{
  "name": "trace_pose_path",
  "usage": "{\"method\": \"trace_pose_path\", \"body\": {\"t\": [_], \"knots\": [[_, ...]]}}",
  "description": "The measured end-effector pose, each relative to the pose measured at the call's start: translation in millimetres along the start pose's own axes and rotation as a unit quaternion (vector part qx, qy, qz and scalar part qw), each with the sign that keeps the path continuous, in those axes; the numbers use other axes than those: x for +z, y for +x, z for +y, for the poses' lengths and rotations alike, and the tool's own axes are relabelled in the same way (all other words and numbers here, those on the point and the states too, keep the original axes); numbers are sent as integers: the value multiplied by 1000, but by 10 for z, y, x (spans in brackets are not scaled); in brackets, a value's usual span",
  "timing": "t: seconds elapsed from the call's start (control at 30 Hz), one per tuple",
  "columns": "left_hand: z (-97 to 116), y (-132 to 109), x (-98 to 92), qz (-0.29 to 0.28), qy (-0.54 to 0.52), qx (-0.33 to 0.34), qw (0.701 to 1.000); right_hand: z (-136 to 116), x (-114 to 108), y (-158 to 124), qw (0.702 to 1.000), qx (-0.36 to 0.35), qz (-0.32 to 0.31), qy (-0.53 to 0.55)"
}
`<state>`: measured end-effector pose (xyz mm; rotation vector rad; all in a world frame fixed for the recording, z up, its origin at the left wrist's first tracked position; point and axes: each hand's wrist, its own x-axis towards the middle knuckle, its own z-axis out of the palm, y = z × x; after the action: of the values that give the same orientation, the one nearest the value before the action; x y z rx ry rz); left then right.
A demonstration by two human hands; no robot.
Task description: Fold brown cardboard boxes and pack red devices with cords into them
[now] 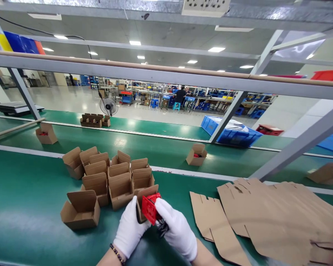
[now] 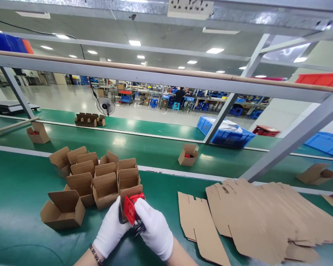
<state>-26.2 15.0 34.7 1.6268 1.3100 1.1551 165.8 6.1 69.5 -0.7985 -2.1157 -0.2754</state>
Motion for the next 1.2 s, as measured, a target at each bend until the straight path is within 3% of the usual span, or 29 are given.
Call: {"method": "trace_pose_path", "body": {"t": [0.1,0.17,0.3,0.4,0.47,0.57,0.63,0.73,0.83,0.9,0.97,1.03,1.1,1.2], "knots": [[38,-7,74,-33,-52,-29,998,2,21,18,998,-27,-46,-25],[58,-72,78,-45,-27,-45,998,-64,-75,89,988,-7,-154,-20],[90,-213,66,-75,19,-50,996,-277,-263,376,916,63,-394,-46],[43,-267,88,-71,31,-53,996,-423,-232,474,877,117,-461,-65],[-6,-280,104,-66,25,-41,997,-491,-148,355,880,153,-442,-85],[-26,-272,111,-68,26,-27,997,-525,-1,-55,927,157,-326,-99],[-2,-260,108,-71,41,-40,996,-515,82,-324,948,129,-281,-82],[23,-251,100,-88,42,-51,994,-518,171,-455,926,142,-345,-54],[-7,-262,92,-95,19,-34,995,-565,204,-286,881,211,-422,-35],[-38,-272,89,-90,16,-15,996,-591,184,-174,871,240,-428,-22],[-54,-271,85,-88,19,-8,996,-598,138,-167,885,233,-404,-3],[-46,-252,74,-88,21,-12,996,-591,81,-272,921,196,-337,9],[-14,-223,49,-84,18,-12,996,-582,32,-428,962,157,-223,-10],[59,-223,-22,-56,12,-33,998,-582,-6,-615,983,146,-93,-58]]}}
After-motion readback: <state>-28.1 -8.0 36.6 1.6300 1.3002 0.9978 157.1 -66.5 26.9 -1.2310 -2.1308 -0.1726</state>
